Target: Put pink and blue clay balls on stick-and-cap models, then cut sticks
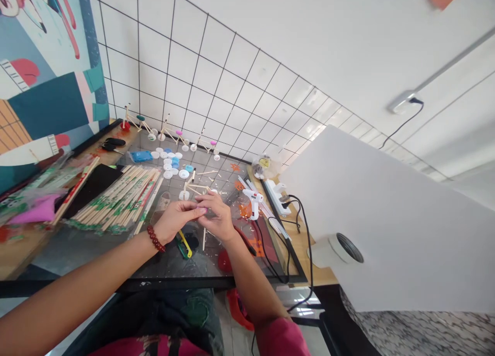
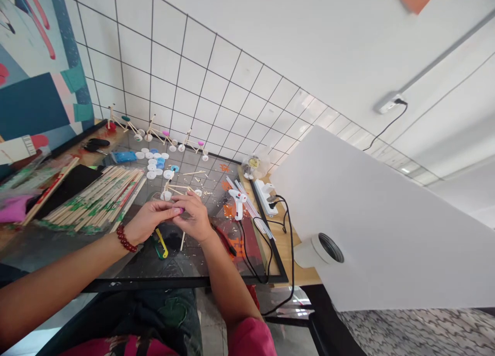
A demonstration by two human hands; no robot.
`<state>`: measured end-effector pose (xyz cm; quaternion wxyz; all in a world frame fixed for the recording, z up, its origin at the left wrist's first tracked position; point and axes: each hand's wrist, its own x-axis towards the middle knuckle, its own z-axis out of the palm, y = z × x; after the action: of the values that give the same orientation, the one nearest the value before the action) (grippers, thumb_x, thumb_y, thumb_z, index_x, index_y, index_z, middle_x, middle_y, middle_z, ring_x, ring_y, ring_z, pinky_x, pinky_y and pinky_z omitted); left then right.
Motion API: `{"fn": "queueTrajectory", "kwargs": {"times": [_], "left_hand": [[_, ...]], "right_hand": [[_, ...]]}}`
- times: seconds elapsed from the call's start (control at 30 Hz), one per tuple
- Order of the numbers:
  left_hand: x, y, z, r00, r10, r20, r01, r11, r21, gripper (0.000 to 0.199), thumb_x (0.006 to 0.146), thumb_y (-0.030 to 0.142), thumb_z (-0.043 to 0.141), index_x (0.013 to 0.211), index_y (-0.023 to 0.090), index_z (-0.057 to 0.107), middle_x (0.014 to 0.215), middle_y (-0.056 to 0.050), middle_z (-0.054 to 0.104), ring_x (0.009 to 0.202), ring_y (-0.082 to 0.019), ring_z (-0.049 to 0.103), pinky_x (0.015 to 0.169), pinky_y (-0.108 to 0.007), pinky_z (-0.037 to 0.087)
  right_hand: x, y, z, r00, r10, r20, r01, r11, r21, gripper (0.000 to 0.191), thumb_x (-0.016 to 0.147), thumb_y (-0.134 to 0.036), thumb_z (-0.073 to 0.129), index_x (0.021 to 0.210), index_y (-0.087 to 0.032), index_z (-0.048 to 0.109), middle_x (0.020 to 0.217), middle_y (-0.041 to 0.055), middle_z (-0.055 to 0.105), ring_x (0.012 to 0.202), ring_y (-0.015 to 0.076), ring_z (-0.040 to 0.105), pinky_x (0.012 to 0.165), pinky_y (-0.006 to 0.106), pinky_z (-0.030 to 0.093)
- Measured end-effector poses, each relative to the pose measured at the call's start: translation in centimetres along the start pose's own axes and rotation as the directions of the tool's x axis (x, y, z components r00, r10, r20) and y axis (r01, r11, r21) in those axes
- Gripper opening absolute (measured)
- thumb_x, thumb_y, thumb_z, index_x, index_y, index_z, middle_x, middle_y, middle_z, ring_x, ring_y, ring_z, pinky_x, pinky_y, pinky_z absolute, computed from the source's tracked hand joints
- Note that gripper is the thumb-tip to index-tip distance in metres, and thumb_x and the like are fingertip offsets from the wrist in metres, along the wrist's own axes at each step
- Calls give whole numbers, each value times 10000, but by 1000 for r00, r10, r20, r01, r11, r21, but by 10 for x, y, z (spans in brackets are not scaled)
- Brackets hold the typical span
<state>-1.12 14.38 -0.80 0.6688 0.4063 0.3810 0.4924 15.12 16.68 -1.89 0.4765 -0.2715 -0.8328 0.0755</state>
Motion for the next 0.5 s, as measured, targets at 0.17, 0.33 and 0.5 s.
{"fn": "queueTrajectory", "kwargs": {"times": [0.17, 0.33, 0.5], "left_hand": [[2, -1, -2, 998, -58, -12, 56, 988, -141, 420, 473, 443, 971, 718, 140, 816, 719, -58, 763, 699, -139, 646, 691, -243, 541], [6, 1, -6, 988, -144, 51, 153, 914, -375, 284, 773, 404, 818, 820, 123, 807, 814, -95, 781, 699, -163, 691, 671, -282, 600], [4, 3, -4, 983, -174, 61, 184, 906, -382, 102, 828, 151, 748, 892, 92, 800, 826, -91, 774, 692, -141, 699, 679, -254, 608]], "right_hand": [[1, -2, -1, 999, 38, -33, -36, 998, 47, 251, 842, -222, 680, 1091, -251, 677, 1151, 81, 767, 1102, 198, 718, 1130, 443, 466], [5, -4, -5, 988, 112, -109, -94, 983, 161, 193, 858, -264, 758, 1046, -244, 721, 1116, 79, 773, 1056, 188, 730, 1027, 369, 546], [4, -2, -6, 975, 184, -127, -158, 969, 189, 219, 841, -341, 790, 1036, -249, 753, 1096, 83, 779, 1044, 201, 732, 969, 361, 574]]}}
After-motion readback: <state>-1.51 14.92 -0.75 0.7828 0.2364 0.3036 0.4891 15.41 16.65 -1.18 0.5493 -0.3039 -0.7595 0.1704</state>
